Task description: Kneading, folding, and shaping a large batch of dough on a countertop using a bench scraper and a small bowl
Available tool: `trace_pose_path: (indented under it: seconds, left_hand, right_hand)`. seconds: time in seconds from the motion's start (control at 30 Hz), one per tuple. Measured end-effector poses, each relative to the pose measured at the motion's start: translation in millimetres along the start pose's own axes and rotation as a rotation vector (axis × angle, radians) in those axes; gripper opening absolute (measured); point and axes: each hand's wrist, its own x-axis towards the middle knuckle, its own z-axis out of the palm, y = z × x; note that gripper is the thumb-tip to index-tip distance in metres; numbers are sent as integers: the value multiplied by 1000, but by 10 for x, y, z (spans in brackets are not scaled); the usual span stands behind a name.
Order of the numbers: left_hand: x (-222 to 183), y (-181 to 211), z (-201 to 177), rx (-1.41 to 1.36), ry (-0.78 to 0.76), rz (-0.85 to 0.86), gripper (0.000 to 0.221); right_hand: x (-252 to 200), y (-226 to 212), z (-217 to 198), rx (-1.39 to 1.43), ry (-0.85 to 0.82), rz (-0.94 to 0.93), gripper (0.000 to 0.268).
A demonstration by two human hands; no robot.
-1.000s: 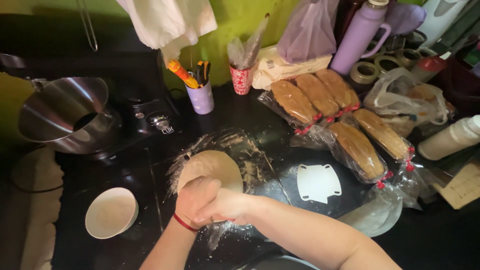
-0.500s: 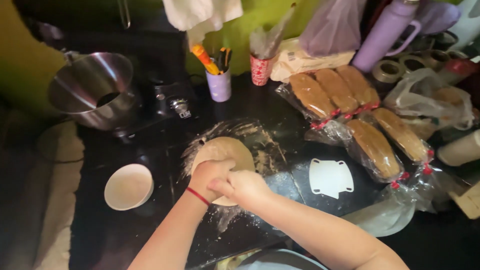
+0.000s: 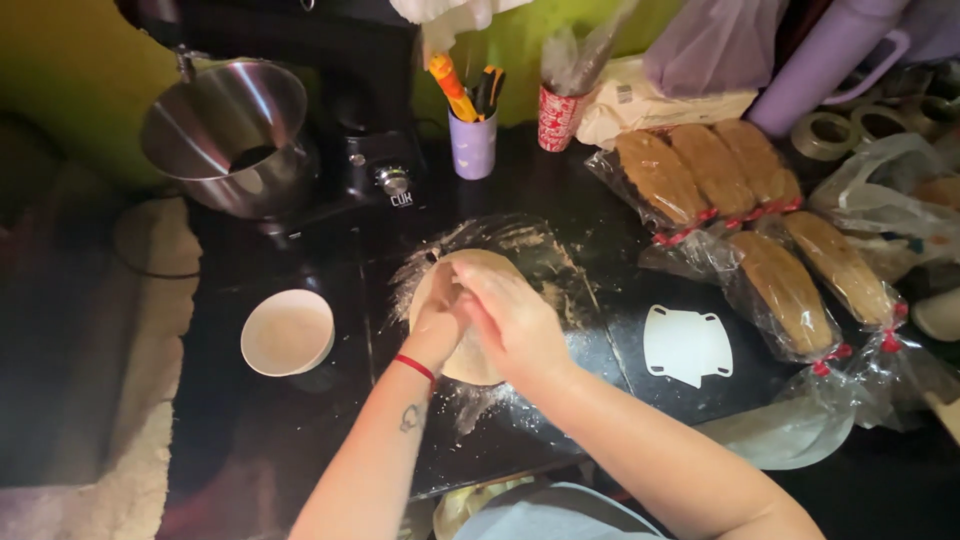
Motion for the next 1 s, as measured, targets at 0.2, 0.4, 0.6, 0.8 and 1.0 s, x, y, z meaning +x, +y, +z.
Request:
trace_pose_path:
  seconds: [0.2, 0.4, 0.6, 0.8, 1.0]
  left_hand:
    - [-322, 970, -274, -1069, -178, -126, 62]
    - [-583, 1127, -460, -1952, -335, -237, 83]
    - [-486, 826, -350, -1826, -249, -381, 106]
    - [-677, 793, -520, -1863, -376, -294, 113]
    - [-718, 1010, -493, -1571, -64, -625, 99]
  right_hand:
    - [42, -328, 79, 272, -130, -193, 66]
    - [-227, 631, 330, -230, -323, 100, 56]
    - [-291, 27, 517, -126, -192, -150, 62]
    - [-66, 493, 246, -453, -444, 395, 74]
    - [-90, 182, 408, 184, -280, -150, 80]
